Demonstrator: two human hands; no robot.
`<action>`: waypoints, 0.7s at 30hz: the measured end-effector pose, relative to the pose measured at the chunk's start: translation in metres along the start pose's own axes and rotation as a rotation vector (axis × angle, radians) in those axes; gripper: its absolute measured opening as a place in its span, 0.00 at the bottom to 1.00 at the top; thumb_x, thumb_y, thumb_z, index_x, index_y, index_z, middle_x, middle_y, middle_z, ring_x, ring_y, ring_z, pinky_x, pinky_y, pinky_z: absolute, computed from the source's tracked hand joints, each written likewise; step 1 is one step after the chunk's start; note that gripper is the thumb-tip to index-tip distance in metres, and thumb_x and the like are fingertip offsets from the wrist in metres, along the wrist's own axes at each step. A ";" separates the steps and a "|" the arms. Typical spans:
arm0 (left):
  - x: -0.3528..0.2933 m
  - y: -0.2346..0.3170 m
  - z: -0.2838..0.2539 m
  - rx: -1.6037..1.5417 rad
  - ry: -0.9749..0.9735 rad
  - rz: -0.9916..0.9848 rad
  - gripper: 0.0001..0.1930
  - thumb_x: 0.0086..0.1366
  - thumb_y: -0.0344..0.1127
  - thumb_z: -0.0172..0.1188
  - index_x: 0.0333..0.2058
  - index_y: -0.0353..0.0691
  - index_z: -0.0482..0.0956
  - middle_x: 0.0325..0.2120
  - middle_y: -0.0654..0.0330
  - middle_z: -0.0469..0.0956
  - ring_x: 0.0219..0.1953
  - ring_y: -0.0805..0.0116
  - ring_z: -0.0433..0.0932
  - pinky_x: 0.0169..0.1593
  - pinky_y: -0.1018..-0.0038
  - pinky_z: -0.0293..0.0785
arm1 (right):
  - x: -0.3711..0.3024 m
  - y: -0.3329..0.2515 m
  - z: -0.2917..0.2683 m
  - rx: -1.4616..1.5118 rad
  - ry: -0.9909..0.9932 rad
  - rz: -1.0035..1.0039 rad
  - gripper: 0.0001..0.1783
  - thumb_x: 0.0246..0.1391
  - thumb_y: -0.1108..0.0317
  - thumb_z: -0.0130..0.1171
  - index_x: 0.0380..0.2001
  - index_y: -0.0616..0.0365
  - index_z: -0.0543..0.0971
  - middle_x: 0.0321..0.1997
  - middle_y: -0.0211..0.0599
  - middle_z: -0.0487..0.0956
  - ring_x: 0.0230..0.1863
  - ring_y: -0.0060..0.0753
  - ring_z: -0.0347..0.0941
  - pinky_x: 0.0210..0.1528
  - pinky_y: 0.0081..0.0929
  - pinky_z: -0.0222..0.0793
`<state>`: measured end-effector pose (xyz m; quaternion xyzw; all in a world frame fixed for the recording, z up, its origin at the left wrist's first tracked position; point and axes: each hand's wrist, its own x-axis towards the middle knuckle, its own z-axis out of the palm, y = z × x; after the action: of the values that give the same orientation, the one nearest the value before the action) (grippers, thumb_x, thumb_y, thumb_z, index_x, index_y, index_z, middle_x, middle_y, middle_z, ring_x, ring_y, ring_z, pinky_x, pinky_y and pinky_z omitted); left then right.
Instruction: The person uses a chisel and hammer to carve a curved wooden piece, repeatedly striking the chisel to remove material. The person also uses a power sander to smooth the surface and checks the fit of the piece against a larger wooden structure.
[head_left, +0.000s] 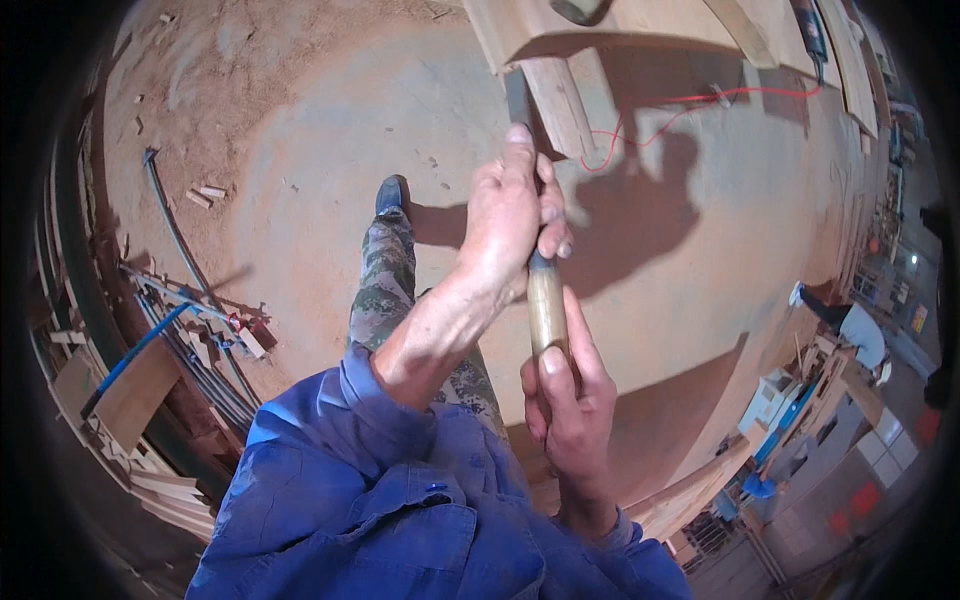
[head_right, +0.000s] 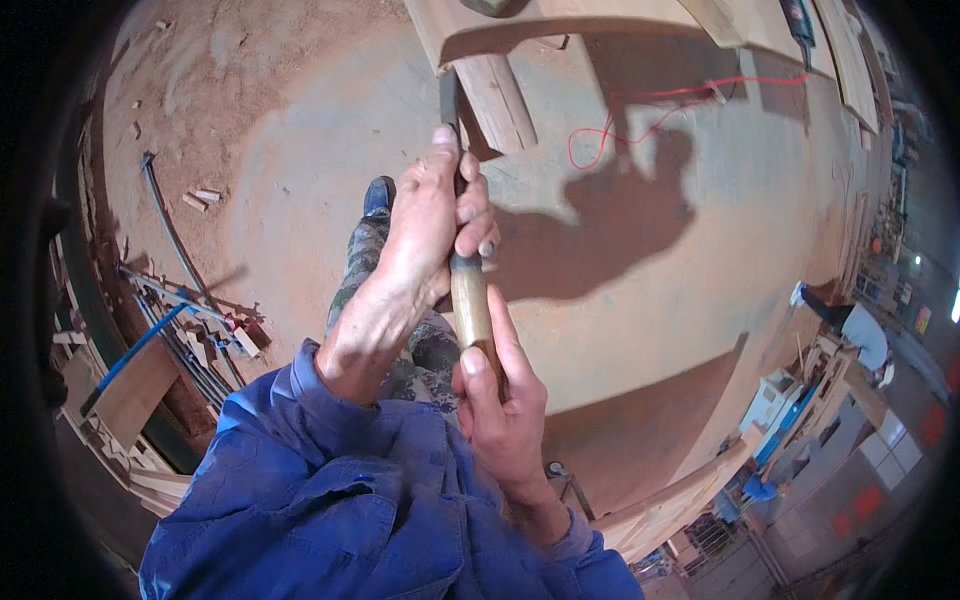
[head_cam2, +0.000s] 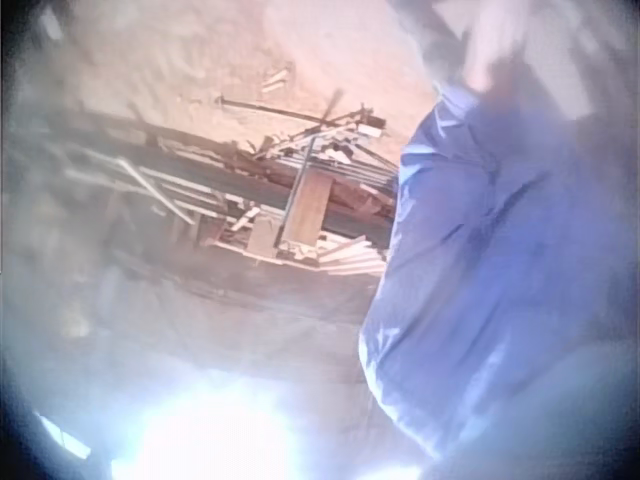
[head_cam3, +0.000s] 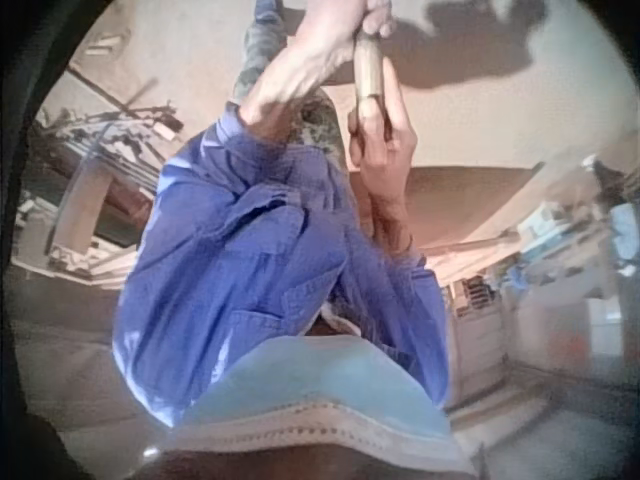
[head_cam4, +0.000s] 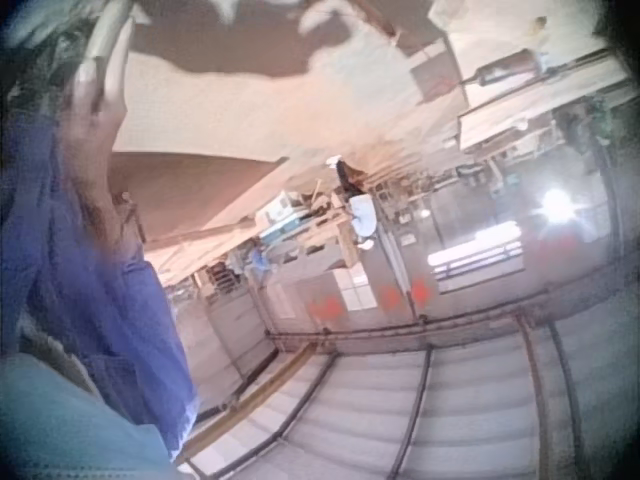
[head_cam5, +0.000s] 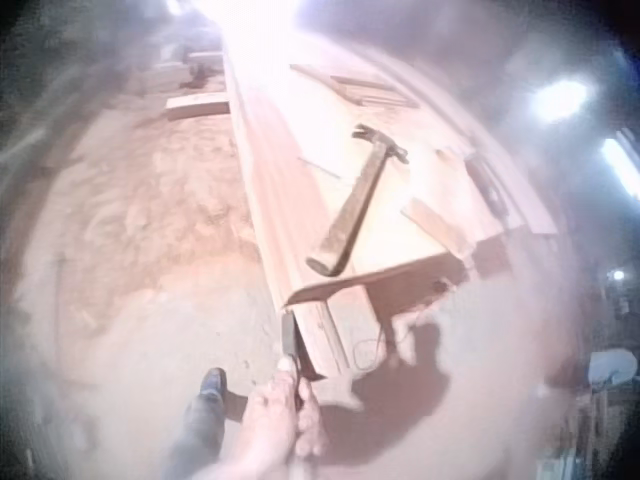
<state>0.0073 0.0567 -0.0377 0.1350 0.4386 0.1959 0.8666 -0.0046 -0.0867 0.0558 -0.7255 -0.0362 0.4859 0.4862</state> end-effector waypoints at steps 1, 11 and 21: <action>0.003 0.000 0.003 0.011 -0.018 0.025 0.23 0.76 0.54 0.38 0.29 0.42 0.64 0.12 0.68 0.59 0.07 0.76 0.56 0.14 0.75 0.63 | 0.001 0.001 0.002 0.005 0.024 -0.034 0.30 0.68 0.65 0.43 0.69 0.62 0.55 0.20 0.26 0.66 0.14 0.09 0.54 0.15 0.10 0.50; 0.001 -0.004 0.009 -0.041 -0.059 0.017 0.23 0.75 0.56 0.39 0.29 0.42 0.63 0.11 0.68 0.57 0.07 0.76 0.57 0.13 0.74 0.61 | 0.004 -0.002 -0.015 0.045 0.006 0.043 0.30 0.67 0.67 0.46 0.70 0.60 0.56 0.21 0.25 0.68 0.16 0.09 0.56 0.17 0.11 0.53; 0.017 0.001 -0.002 0.065 -0.022 0.069 0.22 0.75 0.55 0.39 0.30 0.42 0.65 0.11 0.69 0.58 0.07 0.76 0.56 0.14 0.76 0.64 | 0.021 0.014 -0.008 0.030 -0.052 -0.017 0.31 0.67 0.66 0.45 0.70 0.61 0.54 0.21 0.24 0.66 0.15 0.09 0.55 0.15 0.10 0.52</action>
<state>0.0150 0.0655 -0.0503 0.1804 0.4301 0.2098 0.8593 0.0069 -0.0884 0.0317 -0.7047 -0.0476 0.5011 0.5001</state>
